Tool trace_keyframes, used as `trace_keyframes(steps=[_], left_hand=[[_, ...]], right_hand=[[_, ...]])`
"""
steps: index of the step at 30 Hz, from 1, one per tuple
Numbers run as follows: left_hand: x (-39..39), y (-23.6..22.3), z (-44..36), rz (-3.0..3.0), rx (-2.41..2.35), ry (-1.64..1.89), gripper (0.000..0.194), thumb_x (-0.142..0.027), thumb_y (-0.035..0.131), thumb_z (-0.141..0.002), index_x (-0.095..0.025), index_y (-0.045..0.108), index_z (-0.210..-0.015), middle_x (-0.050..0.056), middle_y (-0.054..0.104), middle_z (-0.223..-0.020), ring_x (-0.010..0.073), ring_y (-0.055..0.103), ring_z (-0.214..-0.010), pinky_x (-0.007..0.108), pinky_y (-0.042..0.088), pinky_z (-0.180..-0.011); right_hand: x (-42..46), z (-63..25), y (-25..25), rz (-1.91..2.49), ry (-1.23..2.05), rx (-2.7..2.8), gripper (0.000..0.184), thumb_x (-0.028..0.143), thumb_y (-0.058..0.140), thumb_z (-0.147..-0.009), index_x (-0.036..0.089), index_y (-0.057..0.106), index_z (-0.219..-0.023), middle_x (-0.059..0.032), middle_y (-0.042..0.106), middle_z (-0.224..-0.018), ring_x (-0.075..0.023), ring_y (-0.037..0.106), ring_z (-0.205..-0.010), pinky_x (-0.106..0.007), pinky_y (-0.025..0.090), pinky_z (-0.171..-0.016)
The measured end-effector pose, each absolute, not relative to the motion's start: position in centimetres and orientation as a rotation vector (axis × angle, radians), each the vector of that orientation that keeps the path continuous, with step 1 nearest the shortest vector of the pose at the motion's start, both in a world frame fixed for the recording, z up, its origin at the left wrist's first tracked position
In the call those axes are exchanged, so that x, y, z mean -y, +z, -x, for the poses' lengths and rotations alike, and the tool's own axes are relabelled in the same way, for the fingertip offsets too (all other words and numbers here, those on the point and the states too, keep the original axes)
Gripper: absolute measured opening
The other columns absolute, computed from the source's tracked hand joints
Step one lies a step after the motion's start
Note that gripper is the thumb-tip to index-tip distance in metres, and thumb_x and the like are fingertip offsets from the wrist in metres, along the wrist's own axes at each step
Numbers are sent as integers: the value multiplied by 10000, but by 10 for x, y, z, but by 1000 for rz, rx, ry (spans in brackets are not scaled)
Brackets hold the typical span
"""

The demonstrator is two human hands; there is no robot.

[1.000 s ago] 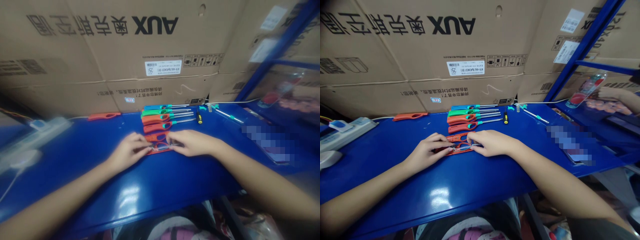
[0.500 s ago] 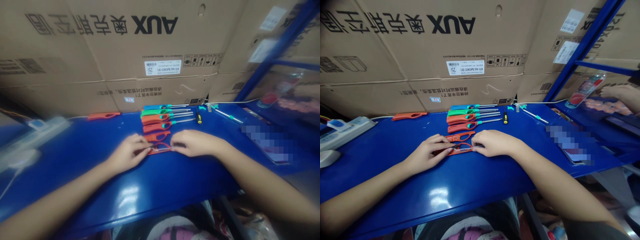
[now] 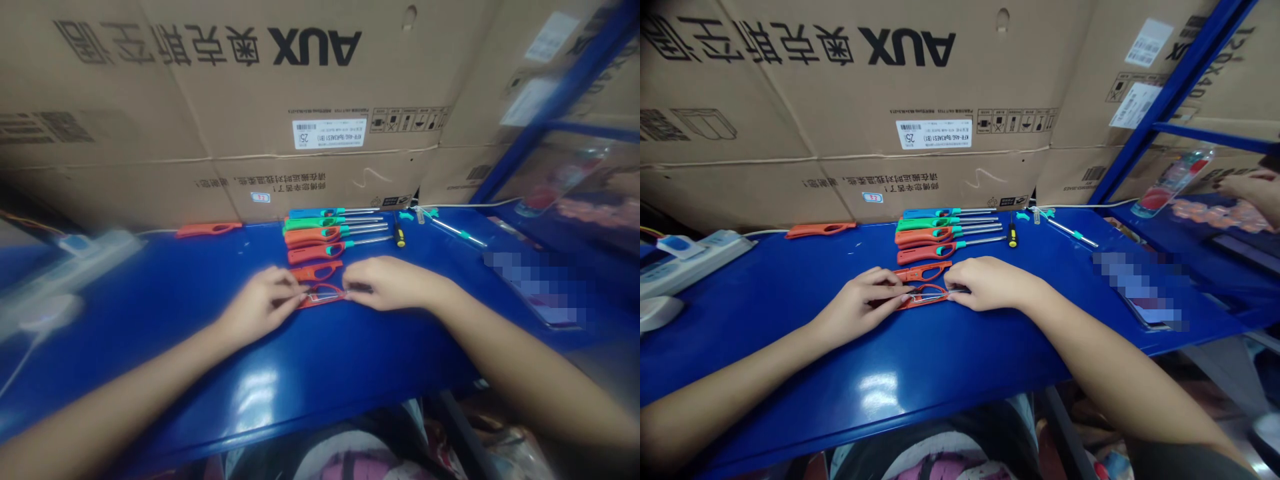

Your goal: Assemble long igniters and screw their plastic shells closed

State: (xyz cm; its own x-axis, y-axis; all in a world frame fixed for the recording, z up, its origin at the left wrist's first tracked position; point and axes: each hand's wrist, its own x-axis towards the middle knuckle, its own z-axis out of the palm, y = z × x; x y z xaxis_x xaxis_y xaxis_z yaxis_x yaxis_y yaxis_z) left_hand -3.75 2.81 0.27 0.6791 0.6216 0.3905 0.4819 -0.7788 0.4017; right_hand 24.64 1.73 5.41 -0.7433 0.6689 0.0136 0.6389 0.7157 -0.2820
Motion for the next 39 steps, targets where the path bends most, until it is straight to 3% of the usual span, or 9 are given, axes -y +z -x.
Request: trace_keyframes(steps=[21, 32, 39], left_hand=[[-25, 6, 36, -2687, -845, 723, 275, -228, 524, -998, -162, 780, -1074, 96, 705, -972, 214, 623, -881, 373, 514, -807], [-27, 3, 40, -2532, -872, 751, 217, -244, 607, -974, -197, 785, -1089, 72, 735, -969, 191, 678, -892, 319, 561, -799], [-23, 12, 41, -2682, -783, 676, 257, -248, 545, -1012, -186, 766, -1130, 80, 733, -1007, 193, 682, -900, 336, 562, -821]], right_hand=[[-14, -246, 63, 1166, 383, 2798, 70, 235, 612, -947, 200, 632, -890, -11, 699, -865, -139, 597, -722, -245, 317, -618], [-16, -242, 57, 1091, 389, 2839, 101, 232, 613, -952, 203, 710, -957, -30, 740, -935, -182, 672, -847, -264, 405, -694], [-19, -245, 55, 1105, 359, 2824, 124, 218, 615, -947, 201, 730, -989, -37, 751, -970, -195, 690, -876, -277, 438, -728]])
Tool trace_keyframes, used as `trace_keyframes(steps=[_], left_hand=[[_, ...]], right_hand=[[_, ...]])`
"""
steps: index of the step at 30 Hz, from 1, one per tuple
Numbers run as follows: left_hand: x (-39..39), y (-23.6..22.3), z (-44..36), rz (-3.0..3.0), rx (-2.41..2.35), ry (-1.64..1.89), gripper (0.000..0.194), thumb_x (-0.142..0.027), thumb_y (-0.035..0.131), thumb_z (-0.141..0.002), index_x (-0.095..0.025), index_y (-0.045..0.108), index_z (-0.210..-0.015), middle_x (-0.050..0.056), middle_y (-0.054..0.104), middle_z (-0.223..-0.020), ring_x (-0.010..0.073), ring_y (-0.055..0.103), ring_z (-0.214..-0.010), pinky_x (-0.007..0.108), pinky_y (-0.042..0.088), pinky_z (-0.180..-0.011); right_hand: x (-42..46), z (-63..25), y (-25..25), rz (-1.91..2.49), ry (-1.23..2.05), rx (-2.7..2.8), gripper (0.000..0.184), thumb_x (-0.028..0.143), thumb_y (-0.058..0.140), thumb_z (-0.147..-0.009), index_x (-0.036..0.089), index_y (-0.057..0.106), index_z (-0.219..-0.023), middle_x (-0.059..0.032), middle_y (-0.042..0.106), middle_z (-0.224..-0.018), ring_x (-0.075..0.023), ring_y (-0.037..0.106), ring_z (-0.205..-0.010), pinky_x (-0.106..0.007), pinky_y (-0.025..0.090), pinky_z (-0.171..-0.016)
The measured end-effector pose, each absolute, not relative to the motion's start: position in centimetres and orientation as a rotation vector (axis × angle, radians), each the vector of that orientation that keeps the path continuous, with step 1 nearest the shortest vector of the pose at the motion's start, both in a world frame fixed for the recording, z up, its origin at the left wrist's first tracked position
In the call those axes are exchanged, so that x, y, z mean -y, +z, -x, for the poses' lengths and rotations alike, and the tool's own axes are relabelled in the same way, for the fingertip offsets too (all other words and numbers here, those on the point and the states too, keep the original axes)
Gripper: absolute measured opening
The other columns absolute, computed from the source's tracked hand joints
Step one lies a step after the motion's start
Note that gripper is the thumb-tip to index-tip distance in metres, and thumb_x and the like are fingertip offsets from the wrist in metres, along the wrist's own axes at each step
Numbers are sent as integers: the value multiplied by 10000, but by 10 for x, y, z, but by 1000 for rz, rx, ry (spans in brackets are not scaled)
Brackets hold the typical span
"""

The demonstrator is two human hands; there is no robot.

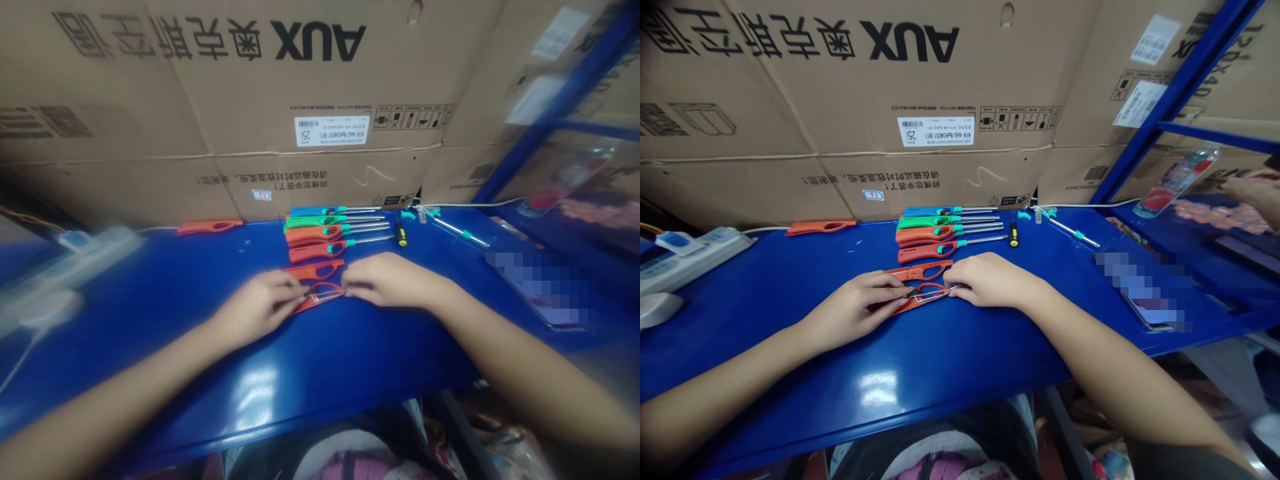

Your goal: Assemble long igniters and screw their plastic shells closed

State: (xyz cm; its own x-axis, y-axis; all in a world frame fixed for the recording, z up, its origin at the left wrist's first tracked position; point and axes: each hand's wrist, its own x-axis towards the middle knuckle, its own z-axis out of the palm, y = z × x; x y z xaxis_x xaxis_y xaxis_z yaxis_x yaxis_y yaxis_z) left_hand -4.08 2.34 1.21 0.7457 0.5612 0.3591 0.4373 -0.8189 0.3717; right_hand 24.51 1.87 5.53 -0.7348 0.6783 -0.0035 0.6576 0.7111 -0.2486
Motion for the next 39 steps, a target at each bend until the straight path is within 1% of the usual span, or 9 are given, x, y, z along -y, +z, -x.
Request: trace_keyframes(steps=[6, 11, 14, 22, 28, 34, 39], left_hand=[[-19, 19, 40, -2732, -796, 589, 292, -291, 552, -1002, -195, 730, -1212, 92, 720, -1078, 207, 678, -953, 347, 569, -848], [-19, 20, 44, -2836, -798, 485, 342, -379, 604, -967, -190, 716, -1229, 106, 711, -1149, 251, 675, -1012, 404, 567, -906], [-20, 20, 45, -2866, -788, 477, 334, -349, 586, -974, -192, 706, -1243, 104, 706, -1174, 253, 679, -1020, 407, 571, -903], [-21, 17, 45, -2843, -761, 522, 277, -334, 580, -984, -181, 727, -1162, 95, 714, -1114, 229, 683, -985, 373, 573, -880], [-19, 18, 43, -2895, -811, 475, 301, -356, 555, -998, -195, 726, -1188, 99, 711, -1111, 235, 680, -968, 379, 572, -867], [-18, 23, 41, -3120, -835, 360, 335, -338, 494, -1031, -179, 713, -1228, 115, 714, -1089, 264, 674, -947, 407, 554, -782], [-18, 21, 42, -3111, -869, 351, 310, -327, 516, -1026, -202, 715, -1227, 107, 708, -1083, 260, 660, -955, 394, 544, -799]], right_hand=[[-19, -246, 58, 1137, 345, 2816, 128, 213, 618, -943, 202, 736, -994, -44, 756, -979, -198, 694, -882, -276, 445, -731], [-19, -247, 57, 1134, 340, 2804, 134, 220, 621, -944, 206, 738, -1008, -48, 755, -1002, -197, 694, -895, -274, 447, -734], [-20, -249, 57, 1126, 315, 2810, 135, 227, 616, -947, 205, 737, -1003, -48, 753, -991, -196, 689, -881, -274, 445, -727], [-19, -248, 57, 1110, 329, 2816, 129, 235, 614, -950, 201, 733, -988, -49, 752, -979, -190, 681, -865, -271, 442, -723], [-19, -248, 57, 1100, 331, 2816, 134, 227, 614, -947, 201, 737, -993, -51, 754, -980, -198, 684, -878, -278, 439, -724], [-18, -248, 57, 1100, 334, 2816, 144, 238, 607, -953, 204, 738, -1001, -52, 753, -975, -205, 683, -885, -284, 434, -719], [-19, -247, 56, 1062, 318, 2792, 126, 236, 606, -960, 196, 716, -1007, -51, 740, -1015, -195, 671, -897, -277, 435, -729]])
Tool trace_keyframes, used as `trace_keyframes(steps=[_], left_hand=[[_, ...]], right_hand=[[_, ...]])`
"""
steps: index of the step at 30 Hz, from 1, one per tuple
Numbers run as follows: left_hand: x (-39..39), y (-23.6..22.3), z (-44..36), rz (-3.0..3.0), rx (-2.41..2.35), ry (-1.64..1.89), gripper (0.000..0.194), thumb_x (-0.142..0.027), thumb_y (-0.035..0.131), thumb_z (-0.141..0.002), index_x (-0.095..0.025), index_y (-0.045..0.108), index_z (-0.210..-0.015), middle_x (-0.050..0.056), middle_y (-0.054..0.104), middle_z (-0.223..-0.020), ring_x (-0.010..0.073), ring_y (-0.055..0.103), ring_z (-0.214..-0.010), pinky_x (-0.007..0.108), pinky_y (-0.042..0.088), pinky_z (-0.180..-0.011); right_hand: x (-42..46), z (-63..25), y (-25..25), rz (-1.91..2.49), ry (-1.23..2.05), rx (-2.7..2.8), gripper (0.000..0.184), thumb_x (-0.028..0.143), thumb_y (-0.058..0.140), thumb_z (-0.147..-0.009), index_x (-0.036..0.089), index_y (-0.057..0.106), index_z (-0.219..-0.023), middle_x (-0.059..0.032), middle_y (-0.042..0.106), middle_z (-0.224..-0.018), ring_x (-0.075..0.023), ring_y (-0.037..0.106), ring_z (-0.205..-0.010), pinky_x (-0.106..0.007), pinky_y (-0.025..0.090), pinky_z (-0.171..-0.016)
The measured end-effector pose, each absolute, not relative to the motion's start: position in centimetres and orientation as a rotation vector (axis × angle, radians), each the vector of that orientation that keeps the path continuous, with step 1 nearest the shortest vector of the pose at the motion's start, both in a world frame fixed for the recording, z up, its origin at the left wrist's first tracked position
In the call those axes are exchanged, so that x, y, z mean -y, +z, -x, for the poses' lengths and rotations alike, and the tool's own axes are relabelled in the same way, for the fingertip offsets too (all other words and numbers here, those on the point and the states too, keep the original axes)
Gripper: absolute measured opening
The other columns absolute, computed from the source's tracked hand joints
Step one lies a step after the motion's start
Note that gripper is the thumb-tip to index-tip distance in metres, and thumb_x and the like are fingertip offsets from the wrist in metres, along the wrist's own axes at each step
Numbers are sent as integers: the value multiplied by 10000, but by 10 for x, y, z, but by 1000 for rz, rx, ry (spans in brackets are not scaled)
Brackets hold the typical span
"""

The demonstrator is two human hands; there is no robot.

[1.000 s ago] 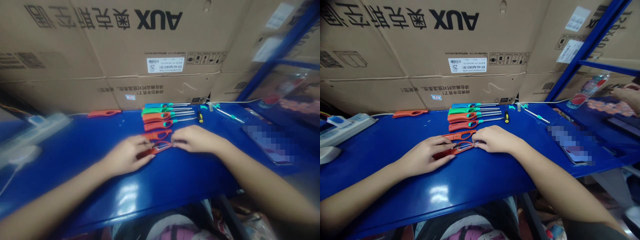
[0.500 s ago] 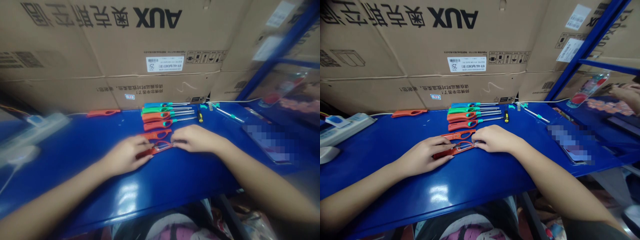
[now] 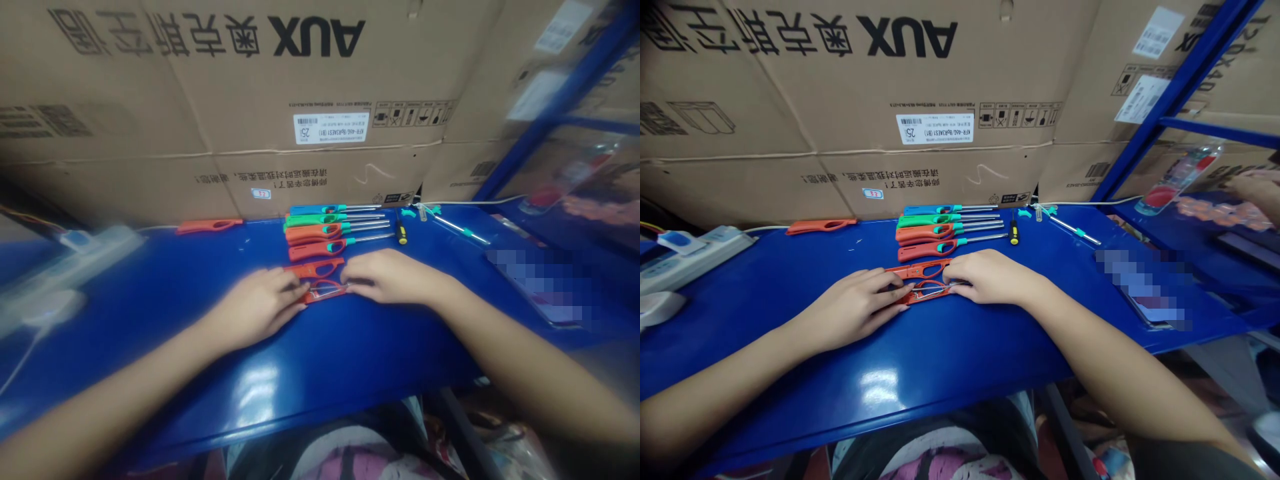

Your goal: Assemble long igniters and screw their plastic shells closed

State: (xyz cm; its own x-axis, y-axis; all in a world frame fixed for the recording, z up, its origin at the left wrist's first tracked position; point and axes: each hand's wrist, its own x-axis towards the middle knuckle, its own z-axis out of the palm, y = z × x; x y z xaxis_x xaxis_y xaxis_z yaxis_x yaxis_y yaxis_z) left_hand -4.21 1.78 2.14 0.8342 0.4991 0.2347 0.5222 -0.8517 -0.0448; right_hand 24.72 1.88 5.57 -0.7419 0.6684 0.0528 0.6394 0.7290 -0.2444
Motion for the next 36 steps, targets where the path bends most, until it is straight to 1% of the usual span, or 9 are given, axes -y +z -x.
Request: trace_keyframes(steps=[6, 9, 11, 15, 22, 29, 31, 36], left_hand=[[-22, 16, 43, 3006, 854, -523, 281, -331, 553, -1011, -188, 730, -1175, 103, 705, -1079, 233, 659, -937, 370, 550, -828], [-24, 15, 43, 3029, 871, -546, 288, -340, 562, -1008, -203, 724, -1203, 99, 706, -1074, 233, 651, -942, 375, 547, -837], [-25, 16, 44, 3029, 888, -533, 297, -341, 561, -1009, -217, 721, -1226, 97, 704, -1075, 235, 646, -940, 386, 545, -841], [-25, 15, 45, 3022, 907, -521, 304, -343, 550, -1013, -213, 728, -1224, 101, 703, -1071, 236, 643, -940, 394, 546, -841], [-28, 13, 46, 3033, 898, -579, 278, -328, 567, -1007, -213, 733, -1197, 100, 707, -1055, 228, 646, -943, 382, 542, -847], [-29, 12, 46, 3062, 892, -583, 276, -323, 577, -1003, -201, 727, -1200, 93, 697, -1023, 225, 628, -906, 374, 517, -817], [-29, 13, 45, 3065, 894, -592, 269, -320, 581, -1001, -209, 731, -1195, 87, 692, -1004, 221, 626, -901, 364, 510, -814], [-29, 14, 45, 3086, 881, -600, 270, -319, 576, -1003, -225, 732, -1202, 83, 684, -1000, 216, 620, -904, 360, 504, -812]], right_hand=[[-23, -249, 51, 1060, 335, 2771, 117, 278, 623, -967, 191, 702, -962, -43, 716, -995, -179, 649, -887, -268, 436, -729], [-25, -255, 52, 1091, 398, 2750, 159, 304, 682, -927, 198, 699, -1045, -49, 715, -1042, -188, 648, -914, -275, 448, -740], [-26, -261, 54, 1121, 438, 2743, 195, 284, 703, -900, 198, 697, -1075, -60, 714, -1066, -196, 646, -923, -284, 454, -749], [-28, -268, 58, 1183, 499, 2768, 87, 206, 648, -910, 189, 718, -959, -50, 717, -982, -182, 639, -860, -286, 449, -739], [-29, -261, 53, 1180, 497, 2746, 81, 181, 636, -916, 183, 712, -889, -36, 705, -915, -162, 615, -807, -274, 422, -705], [-29, -255, 52, 1210, 504, 2724, 52, 170, 680, -889, 175, 680, -837, -21, 687, -889, -152, 592, -792, -260, 395, -685], [-28, -254, 51, 1207, 548, 2700, 65, 168, 703, -873, 169, 673, -815, -19, 682, -878, -148, 591, -790, -254, 397, -683], [-28, -251, 52, 1303, 779, 2571, 84, 159, 751, -820, 155, 683, -772, -11, 675, -810, -127, 588, -725, -230, 409, -648]])
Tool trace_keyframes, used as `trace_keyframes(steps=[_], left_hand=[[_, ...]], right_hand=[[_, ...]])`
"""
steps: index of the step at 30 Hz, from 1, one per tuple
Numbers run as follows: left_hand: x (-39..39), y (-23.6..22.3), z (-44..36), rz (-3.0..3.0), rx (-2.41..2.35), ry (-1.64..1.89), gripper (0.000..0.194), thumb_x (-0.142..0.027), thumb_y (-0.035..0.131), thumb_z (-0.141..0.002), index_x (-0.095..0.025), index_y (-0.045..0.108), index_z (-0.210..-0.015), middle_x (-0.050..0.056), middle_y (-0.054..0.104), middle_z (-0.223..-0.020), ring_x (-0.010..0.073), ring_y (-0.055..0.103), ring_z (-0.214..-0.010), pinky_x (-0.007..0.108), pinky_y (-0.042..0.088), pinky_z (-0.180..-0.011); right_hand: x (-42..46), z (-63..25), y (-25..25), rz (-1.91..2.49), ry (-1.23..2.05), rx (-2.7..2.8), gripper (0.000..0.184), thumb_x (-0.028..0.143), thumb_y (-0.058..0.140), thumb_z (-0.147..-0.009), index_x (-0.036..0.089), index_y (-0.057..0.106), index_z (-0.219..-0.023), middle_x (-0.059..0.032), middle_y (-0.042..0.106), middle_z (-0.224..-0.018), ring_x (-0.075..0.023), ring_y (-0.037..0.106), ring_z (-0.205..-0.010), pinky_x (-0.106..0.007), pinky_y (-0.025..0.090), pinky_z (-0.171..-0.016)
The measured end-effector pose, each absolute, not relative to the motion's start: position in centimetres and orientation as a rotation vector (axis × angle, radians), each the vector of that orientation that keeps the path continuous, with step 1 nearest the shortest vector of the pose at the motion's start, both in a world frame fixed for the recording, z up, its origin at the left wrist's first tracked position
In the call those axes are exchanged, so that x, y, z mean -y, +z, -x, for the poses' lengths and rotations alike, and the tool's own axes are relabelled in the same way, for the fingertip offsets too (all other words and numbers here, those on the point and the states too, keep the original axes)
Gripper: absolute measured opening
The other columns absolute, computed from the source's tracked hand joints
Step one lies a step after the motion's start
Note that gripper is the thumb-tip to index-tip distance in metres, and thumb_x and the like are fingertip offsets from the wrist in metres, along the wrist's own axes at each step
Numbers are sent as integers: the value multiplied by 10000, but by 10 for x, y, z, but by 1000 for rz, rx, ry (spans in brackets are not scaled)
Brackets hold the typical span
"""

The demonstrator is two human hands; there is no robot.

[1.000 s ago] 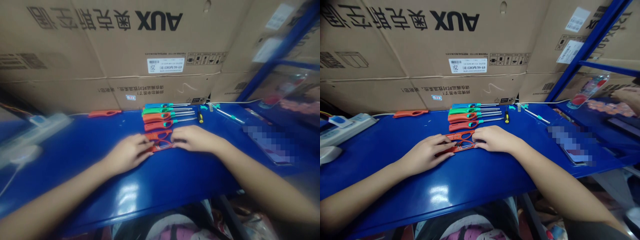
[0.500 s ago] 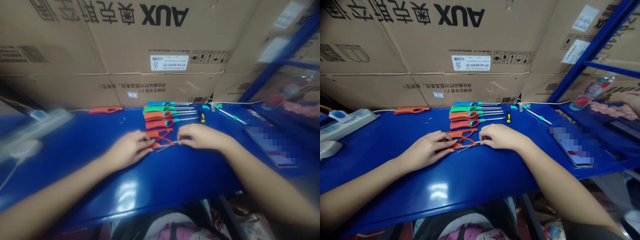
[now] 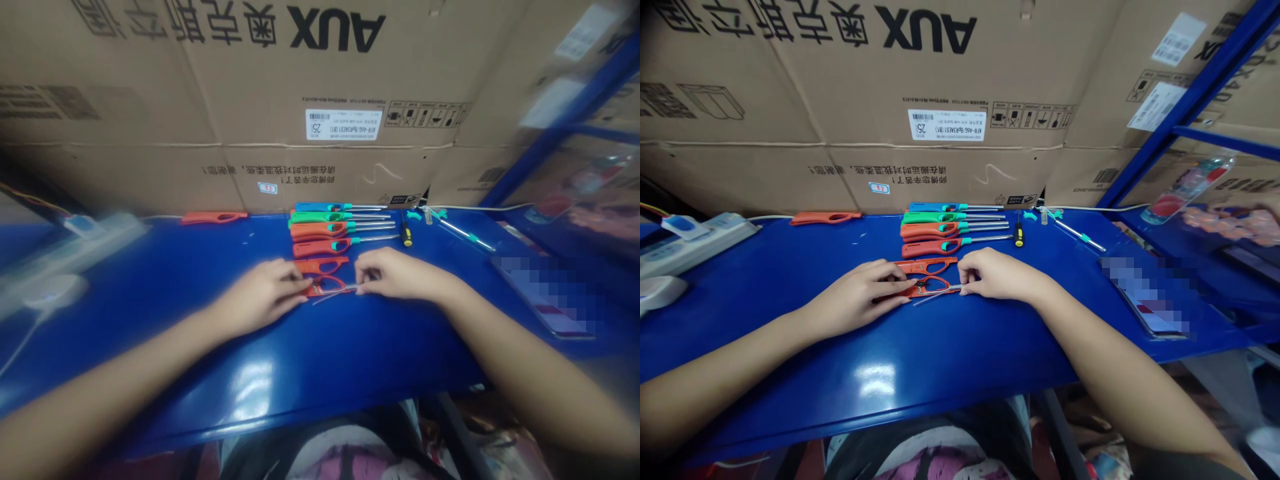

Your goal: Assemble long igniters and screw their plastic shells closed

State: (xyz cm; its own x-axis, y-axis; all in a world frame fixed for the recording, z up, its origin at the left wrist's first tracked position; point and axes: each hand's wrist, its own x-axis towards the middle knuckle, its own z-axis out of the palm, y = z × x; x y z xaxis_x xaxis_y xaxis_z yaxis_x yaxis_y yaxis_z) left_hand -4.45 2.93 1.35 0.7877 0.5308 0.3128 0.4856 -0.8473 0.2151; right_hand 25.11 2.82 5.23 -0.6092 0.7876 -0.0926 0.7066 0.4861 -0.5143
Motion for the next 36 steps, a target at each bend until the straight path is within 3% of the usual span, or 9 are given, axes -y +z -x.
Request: trace_keyframes(steps=[12, 18, 32, 36], left_hand=[[-31, 10, 45, -2827, -805, 557, 270, -314, 567, -1008, -210, 724, -1202, 82, 677, -1018, 222, 605, -922, 367, 480, -835], [-29, 13, 45, -2831, -836, 526, 268, -320, 576, -1003, -225, 722, -1206, 80, 682, -1038, 227, 611, -943, 364, 458, -845], [-24, 15, 42, -2777, -827, 496, 283, -276, 546, -998, -227, 703, -1228, 84, 682, -1112, 243, 610, -1024, 390, 435, -892], [-24, 13, 42, -2745, -821, 526, 259, -261, 567, -984, -219, 717, -1191, 84, 682, -1082, 240, 614, -1007, 391, 445, -892]], right_hand=[[-27, -246, 54, 1483, 866, 2453, 97, 176, 768, -786, 147, 681, -755, 5, 655, -700, -113, 587, -644, -216, 411, -589], [-25, -249, 57, 1481, 1042, 2408, 196, 323, 704, -871, 150, 673, -784, 7, 648, -621, -115, 599, -535, -226, 437, -551], [-26, -247, 57, 1593, 974, 2392, 181, 281, 675, -856, 159, 661, -723, 21, 594, -597, -95, 514, -498, -226, 391, -532], [-25, -245, 51, 1604, 769, 2445, 238, 261, 707, -843, 165, 615, -646, 18, 585, -608, -101, 488, -558, -231, 361, -556]])
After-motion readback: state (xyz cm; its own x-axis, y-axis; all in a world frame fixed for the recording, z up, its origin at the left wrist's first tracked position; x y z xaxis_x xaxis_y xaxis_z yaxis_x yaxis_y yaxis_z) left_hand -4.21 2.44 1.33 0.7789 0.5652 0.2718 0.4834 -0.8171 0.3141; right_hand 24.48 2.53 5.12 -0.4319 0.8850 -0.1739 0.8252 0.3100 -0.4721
